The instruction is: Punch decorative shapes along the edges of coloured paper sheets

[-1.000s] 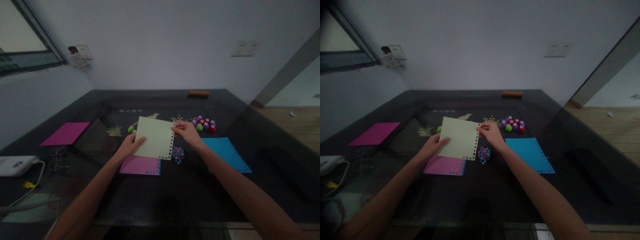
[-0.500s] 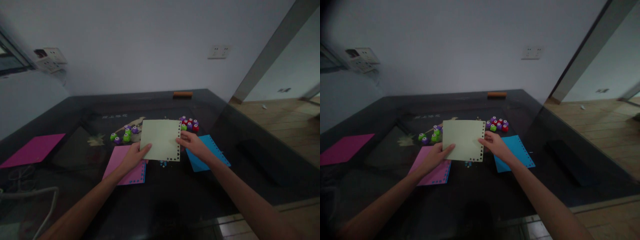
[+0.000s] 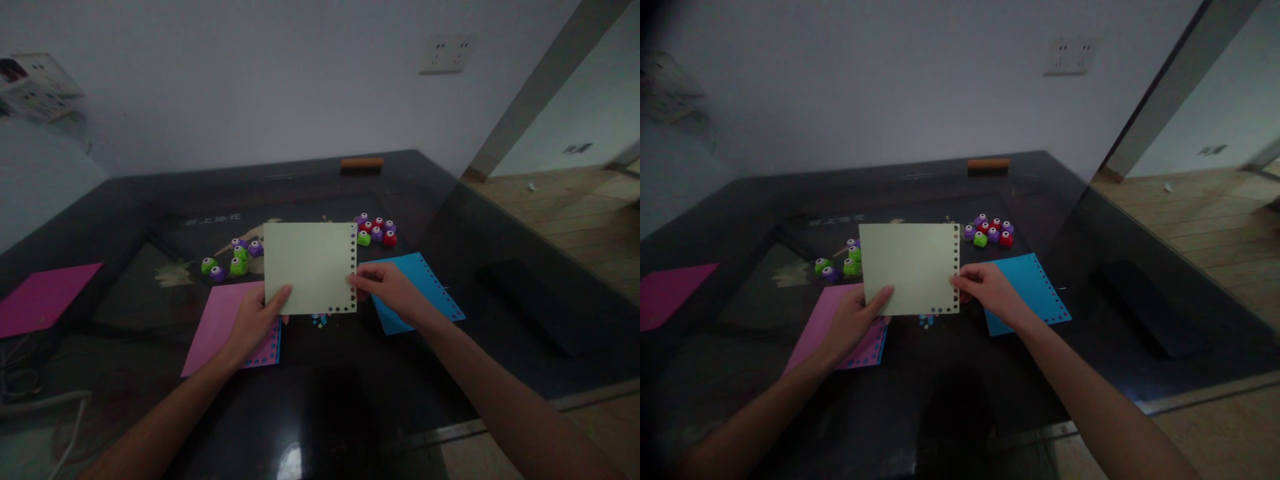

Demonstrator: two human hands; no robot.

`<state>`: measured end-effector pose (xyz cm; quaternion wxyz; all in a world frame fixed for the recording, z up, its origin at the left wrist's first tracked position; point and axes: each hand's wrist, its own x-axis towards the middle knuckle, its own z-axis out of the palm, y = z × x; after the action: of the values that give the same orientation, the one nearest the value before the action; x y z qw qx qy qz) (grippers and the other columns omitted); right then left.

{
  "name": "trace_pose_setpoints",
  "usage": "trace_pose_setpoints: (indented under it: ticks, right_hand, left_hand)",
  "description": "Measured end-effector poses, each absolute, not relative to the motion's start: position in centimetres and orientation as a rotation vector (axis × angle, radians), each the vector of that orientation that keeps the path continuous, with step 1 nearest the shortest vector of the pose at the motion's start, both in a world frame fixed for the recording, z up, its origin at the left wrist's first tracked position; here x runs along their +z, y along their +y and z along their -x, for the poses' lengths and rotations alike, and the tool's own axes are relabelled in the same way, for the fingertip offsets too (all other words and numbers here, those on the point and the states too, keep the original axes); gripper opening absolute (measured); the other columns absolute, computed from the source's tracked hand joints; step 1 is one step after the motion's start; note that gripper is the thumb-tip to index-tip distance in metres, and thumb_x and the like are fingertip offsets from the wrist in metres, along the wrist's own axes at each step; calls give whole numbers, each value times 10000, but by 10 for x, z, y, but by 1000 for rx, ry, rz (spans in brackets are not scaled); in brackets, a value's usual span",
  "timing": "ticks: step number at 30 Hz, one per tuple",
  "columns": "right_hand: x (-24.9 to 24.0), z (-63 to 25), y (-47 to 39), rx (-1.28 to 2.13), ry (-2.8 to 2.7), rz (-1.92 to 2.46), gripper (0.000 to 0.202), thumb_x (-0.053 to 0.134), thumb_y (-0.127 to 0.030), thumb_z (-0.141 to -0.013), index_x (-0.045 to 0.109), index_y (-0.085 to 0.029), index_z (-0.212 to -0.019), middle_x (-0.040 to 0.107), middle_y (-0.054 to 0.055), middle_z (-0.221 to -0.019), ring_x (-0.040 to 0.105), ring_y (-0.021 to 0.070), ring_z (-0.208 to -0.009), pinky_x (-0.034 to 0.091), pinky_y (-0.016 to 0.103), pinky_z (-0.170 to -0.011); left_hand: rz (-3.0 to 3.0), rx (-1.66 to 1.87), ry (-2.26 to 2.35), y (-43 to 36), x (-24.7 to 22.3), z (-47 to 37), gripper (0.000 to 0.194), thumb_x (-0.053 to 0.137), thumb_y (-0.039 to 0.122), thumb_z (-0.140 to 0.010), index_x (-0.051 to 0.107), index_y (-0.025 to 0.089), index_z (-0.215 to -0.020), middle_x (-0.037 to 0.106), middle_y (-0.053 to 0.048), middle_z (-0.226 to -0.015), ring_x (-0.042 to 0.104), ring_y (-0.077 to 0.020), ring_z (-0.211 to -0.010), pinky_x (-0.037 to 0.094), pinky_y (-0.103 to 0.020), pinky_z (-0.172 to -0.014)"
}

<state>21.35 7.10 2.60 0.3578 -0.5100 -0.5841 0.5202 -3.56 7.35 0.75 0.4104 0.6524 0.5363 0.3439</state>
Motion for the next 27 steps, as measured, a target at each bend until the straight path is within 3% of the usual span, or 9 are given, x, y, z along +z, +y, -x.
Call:
trace_pose_setpoints:
  ticks: [6,15,27]
  right_hand:
    - [24,-212,70,1370,-1466,1272,286,570,-392,-832,621,-178,-649,596,-3,-580,548,113,-547,443,254,-565]
    - [18,-207,68,1519,-1386,1258,242,729,-387,-680,710,-164,-773,719,59,-776,650,186,-709,525,339,-698]
    - [23,-205,64,1528,-1410,1274,210,719,-323,-707,719,-162,-843,742,70,-900,682,212,-824,547,361,-774]
  left_hand:
    - [-1661,886,1344,72,12,36,381,507,423,-843,541,165,-565,543,23,-465,475,-106,-430,338,-208,-425]
    - [-1689,832,1332,69,14,33,413,486,418,-850,520,171,-522,515,25,-431,452,-99,-401,326,-210,-420]
    - [-1680,826,1317,65,16,30,385,497,435,-832,528,176,-549,531,20,-438,475,-116,-410,349,-218,-431]
